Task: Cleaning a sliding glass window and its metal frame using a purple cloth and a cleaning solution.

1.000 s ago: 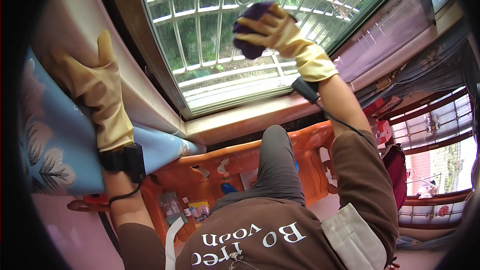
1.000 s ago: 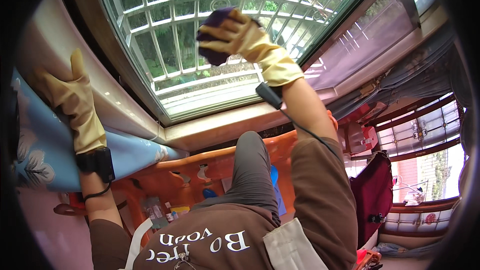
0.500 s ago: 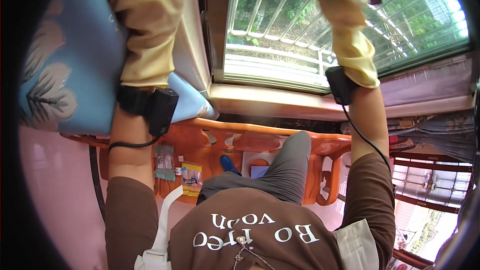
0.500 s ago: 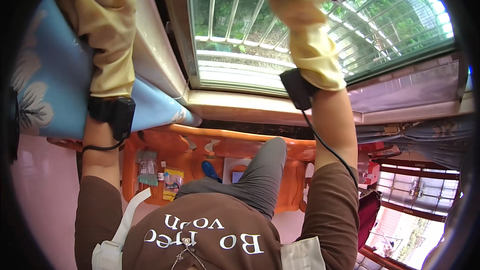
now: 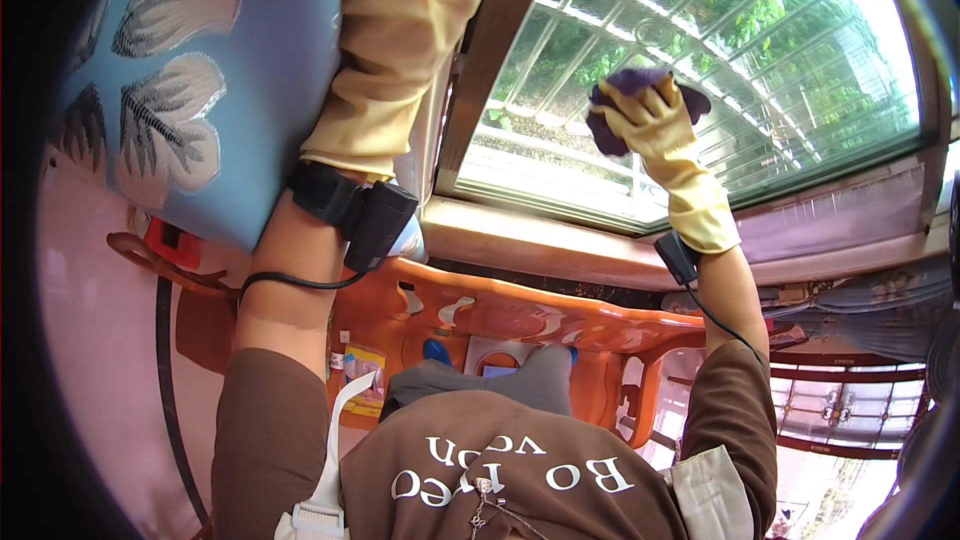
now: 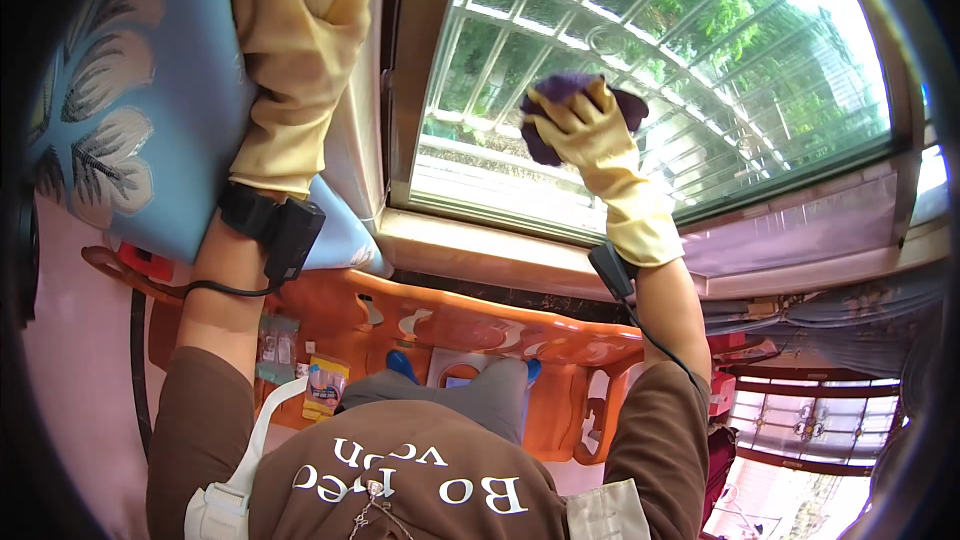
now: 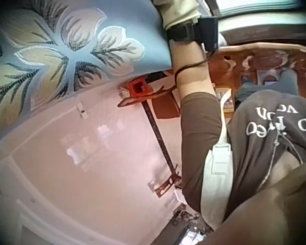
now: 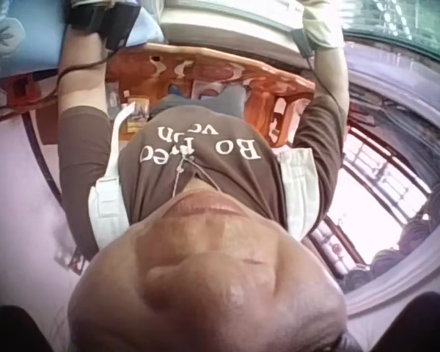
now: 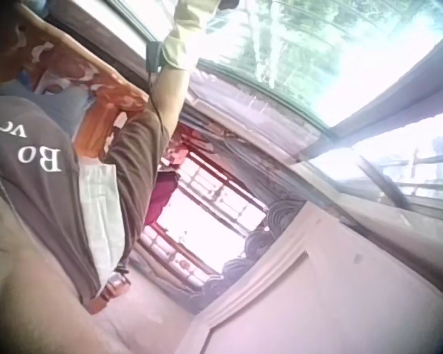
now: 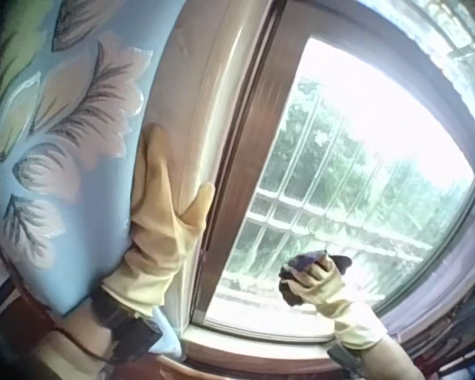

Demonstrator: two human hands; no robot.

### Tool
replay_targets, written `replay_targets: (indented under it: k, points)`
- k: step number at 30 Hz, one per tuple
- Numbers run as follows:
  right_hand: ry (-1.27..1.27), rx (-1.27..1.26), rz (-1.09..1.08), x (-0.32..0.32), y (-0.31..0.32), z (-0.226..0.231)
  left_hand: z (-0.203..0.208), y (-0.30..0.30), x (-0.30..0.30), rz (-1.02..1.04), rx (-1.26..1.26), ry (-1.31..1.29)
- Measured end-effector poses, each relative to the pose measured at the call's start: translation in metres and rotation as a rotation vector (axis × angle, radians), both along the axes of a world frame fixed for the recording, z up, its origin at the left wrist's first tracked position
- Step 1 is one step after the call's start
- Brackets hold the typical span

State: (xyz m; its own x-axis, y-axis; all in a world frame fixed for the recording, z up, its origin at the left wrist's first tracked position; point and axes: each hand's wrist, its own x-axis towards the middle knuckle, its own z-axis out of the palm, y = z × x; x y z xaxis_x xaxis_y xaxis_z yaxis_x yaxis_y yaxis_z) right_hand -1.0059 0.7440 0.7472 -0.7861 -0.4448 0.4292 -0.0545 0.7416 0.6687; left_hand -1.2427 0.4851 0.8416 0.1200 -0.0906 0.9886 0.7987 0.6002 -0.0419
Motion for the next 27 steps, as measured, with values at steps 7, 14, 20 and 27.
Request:
replay_targets:
  k: [7,14,20,27]
  points:
    - [0.369,-0.216,-0.047,-0.07,-0.049,0.031,0.0,0.01,0.0,0.021,-0.016,0.031]
    - [-0.046,-0.081,-0.026,0.04,0.032,-0.105,0.002,-0.013,-0.001,0.057,-0.113,-0.031]
    - [0.441,-0.415,-0.216,0.144,0.065,-0.007,0.003,0.005,0.006,0.186,-0.139,0.119]
    - [0.775,-0.275,-0.28,0.062,0.024,0.078,-0.004,0.0,-0.007,0.187,-0.152,0.163]
